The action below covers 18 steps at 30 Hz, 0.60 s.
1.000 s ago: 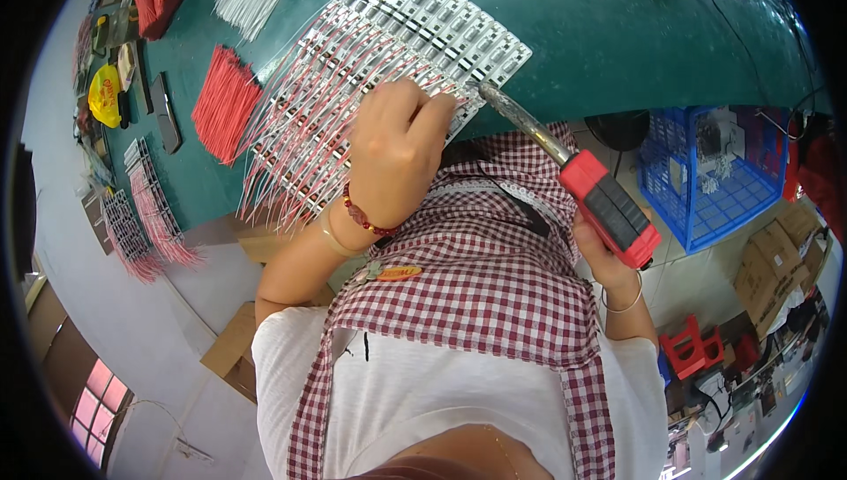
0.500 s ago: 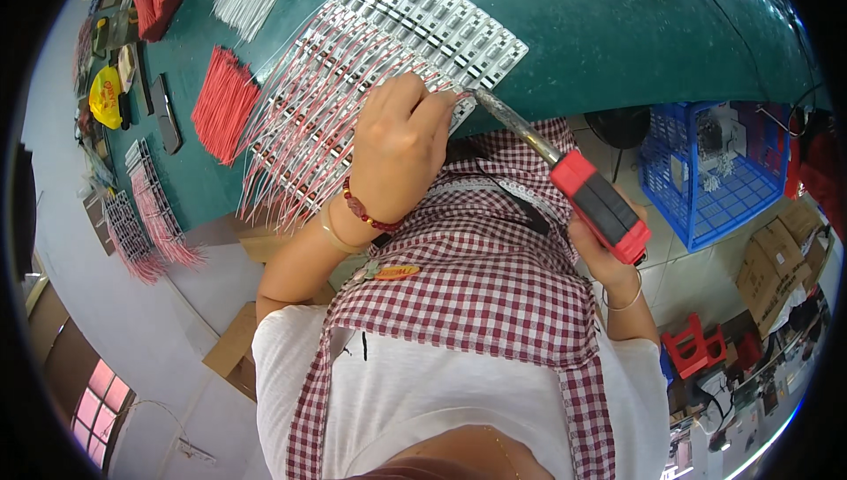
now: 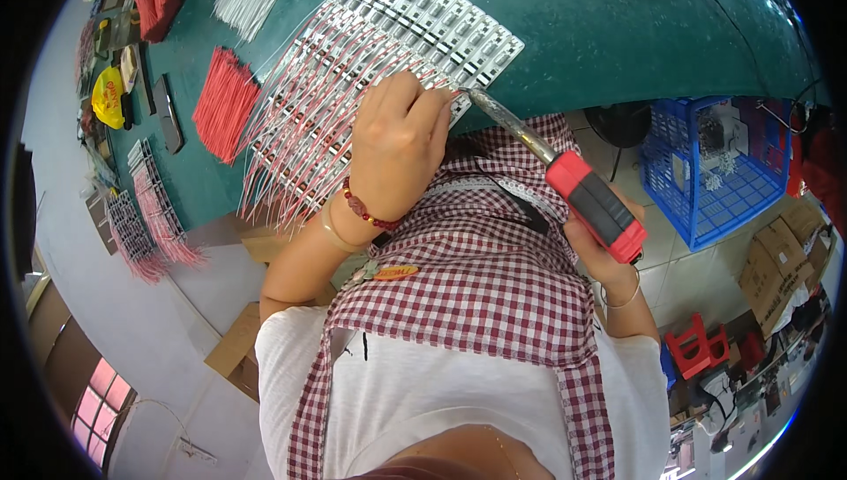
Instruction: The person uses a soldering iron to attach red and white wires to a grid-like circuit board. They pick individual wires from piles on the table, position them on the board, and apply the soldering iron to secure them. The process is repeated for multiple wires throughout the clip.
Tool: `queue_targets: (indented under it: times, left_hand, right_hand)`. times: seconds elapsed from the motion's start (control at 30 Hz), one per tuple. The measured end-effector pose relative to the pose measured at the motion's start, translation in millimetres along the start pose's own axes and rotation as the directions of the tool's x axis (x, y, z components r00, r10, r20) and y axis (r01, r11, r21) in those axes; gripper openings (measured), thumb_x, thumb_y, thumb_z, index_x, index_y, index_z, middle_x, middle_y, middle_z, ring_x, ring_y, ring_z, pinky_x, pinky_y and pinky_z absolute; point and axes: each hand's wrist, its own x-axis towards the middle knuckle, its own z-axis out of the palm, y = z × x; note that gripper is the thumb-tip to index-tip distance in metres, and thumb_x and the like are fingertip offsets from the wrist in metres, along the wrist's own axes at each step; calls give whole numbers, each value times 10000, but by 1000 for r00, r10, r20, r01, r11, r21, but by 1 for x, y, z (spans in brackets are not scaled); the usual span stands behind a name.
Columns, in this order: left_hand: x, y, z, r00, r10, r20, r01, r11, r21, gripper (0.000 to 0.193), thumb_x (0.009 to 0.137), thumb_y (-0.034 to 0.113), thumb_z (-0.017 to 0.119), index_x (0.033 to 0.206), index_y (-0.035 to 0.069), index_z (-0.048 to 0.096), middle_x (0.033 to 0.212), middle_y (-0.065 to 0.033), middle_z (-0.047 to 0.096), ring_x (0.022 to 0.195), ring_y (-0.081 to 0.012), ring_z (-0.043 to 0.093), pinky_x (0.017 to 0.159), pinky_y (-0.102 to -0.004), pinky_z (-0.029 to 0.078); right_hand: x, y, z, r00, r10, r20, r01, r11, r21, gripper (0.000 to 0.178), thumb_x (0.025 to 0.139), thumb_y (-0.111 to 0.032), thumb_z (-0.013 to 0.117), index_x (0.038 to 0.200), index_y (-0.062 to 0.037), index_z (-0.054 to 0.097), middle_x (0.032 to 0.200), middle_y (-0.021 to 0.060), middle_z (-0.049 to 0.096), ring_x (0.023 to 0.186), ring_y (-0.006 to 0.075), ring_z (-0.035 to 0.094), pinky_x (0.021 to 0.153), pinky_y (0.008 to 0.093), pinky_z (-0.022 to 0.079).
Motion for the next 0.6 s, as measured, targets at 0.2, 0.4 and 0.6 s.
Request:
queue_targets:
  times: [0.2,0.4,0.6]
  left_hand:
    - [-1,0,1,1000,-2,-8,2,1000,-6,82,776,27,709,805,33,633,737,-95,479,679,-277,514,631,-389,422]
    - [0,1,0,1000,-10,12,10,1000,22,89,786,49,709,794,34,622,741,-93,482,681,-279,513,634,-394,421]
    - [-1,0,0,998,-25,57,18,993,118,106,793,93,717,805,56,618,764,-78,496,713,-265,524,667,-380,403]
  right_hand:
    - [1,-3,1,998,-46,-32,43,997,-71,211,737,-90,705,930,-13,672,829,110,649,683,250,635,617,329,492]
    - [-7,5,-5,998,0,-60,5,997,74,216,774,-91,700,966,8,684,862,125,677,705,248,655,652,319,509]
    - [-9,5,-3,997,49,-58,-39,986,164,207,806,-121,704,962,14,686,848,118,682,708,237,658,653,316,509]
